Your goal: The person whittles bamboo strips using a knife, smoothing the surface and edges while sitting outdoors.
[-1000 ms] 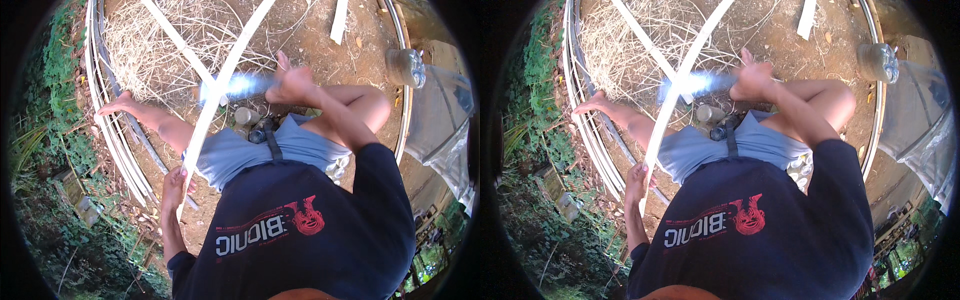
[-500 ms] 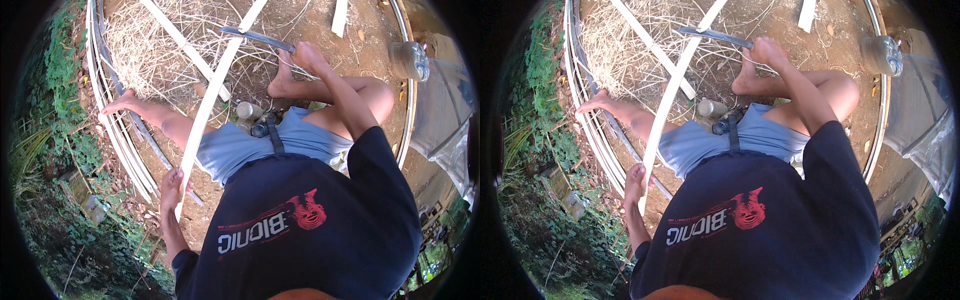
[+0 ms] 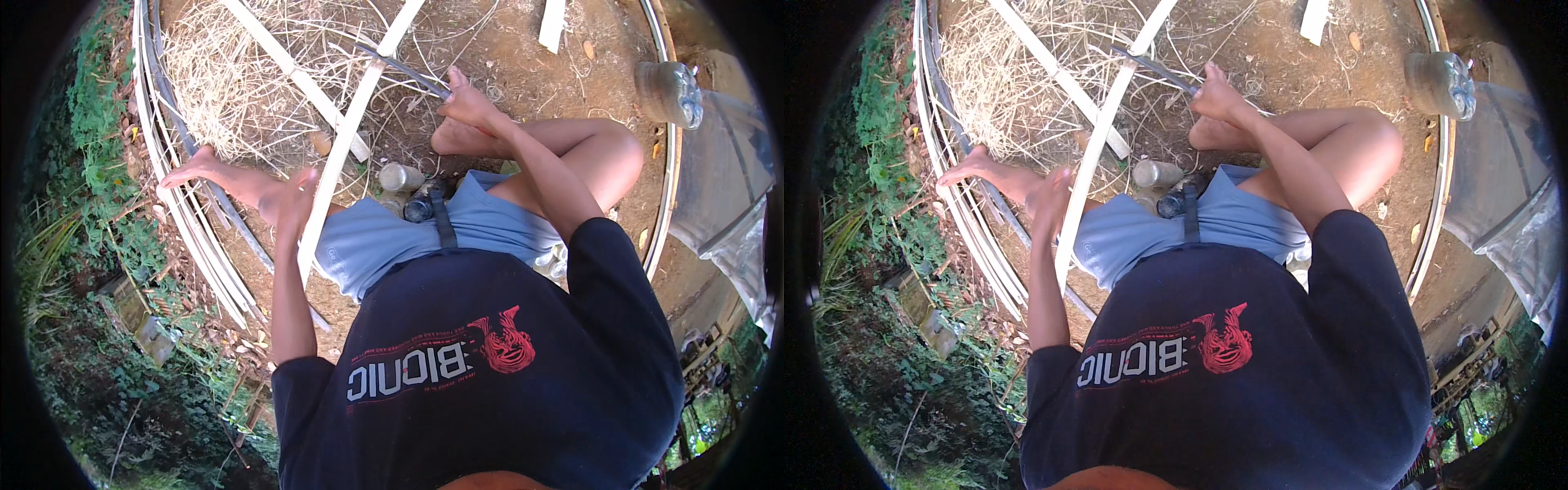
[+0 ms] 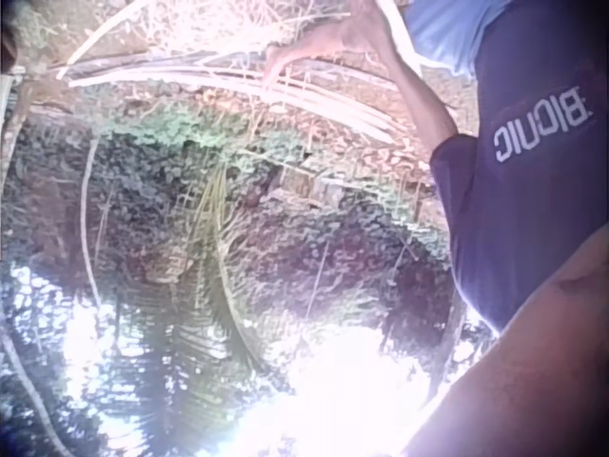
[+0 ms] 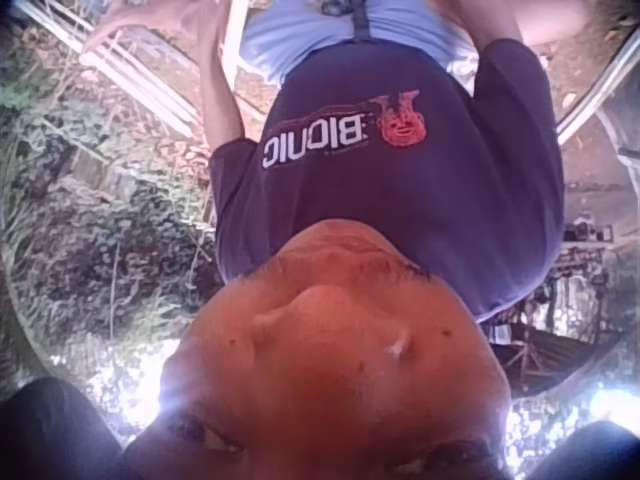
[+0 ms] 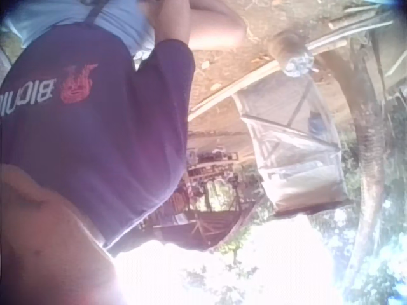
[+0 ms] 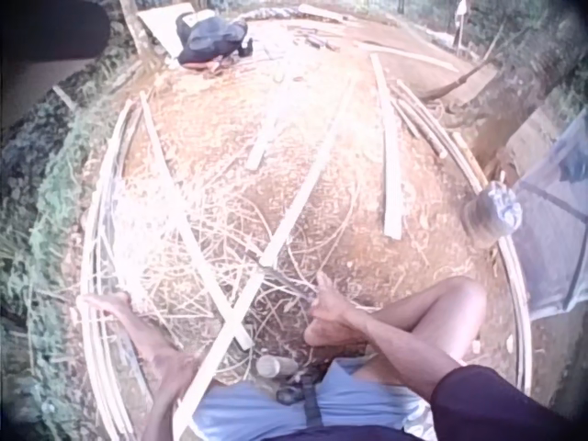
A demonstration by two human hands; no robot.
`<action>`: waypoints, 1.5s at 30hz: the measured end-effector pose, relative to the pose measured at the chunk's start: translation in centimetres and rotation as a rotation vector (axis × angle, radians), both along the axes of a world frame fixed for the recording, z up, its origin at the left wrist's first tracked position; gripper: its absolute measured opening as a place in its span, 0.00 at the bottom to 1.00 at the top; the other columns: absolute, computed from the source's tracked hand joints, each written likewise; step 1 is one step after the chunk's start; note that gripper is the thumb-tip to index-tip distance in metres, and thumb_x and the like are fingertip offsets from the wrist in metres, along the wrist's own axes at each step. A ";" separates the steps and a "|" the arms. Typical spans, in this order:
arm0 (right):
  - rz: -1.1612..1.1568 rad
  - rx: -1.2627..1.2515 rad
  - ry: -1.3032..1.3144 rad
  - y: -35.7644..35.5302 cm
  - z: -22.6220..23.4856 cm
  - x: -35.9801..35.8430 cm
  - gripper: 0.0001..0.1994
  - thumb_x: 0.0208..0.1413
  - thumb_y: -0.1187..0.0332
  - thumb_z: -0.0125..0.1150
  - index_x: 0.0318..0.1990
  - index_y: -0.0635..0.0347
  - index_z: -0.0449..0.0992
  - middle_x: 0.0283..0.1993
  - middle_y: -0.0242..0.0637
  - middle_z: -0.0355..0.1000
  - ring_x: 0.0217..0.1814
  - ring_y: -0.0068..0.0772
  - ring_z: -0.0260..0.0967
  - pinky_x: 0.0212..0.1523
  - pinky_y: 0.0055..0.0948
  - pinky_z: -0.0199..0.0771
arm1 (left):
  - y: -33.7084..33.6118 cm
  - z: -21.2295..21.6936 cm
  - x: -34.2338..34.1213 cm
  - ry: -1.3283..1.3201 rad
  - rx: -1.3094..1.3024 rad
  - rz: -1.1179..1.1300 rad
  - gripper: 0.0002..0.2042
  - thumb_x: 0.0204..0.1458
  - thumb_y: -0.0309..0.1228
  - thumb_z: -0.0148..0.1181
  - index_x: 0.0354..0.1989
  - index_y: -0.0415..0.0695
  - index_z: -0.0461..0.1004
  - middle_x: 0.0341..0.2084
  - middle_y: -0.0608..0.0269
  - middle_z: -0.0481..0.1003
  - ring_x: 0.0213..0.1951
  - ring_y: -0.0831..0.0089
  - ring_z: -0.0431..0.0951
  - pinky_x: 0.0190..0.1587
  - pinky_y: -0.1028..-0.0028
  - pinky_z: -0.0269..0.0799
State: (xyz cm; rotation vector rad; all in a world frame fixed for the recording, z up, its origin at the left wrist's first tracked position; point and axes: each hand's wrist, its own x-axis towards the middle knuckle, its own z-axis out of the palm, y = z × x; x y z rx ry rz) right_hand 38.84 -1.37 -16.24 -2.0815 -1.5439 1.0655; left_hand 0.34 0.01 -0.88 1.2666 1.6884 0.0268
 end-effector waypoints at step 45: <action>0.051 -0.046 -0.389 3.2 8.1 4.1 0.16 0.51 0.60 0.57 0.41 0.62 0.78 0.34 0.53 0.77 0.33 0.52 0.78 0.33 0.55 0.74 | -6.7 9.2 -7.4 0.067 0.125 0.081 0.11 0.61 0.32 0.54 0.32 0.35 0.74 0.18 0.65 0.72 0.17 0.81 0.71 0.17 0.80 0.68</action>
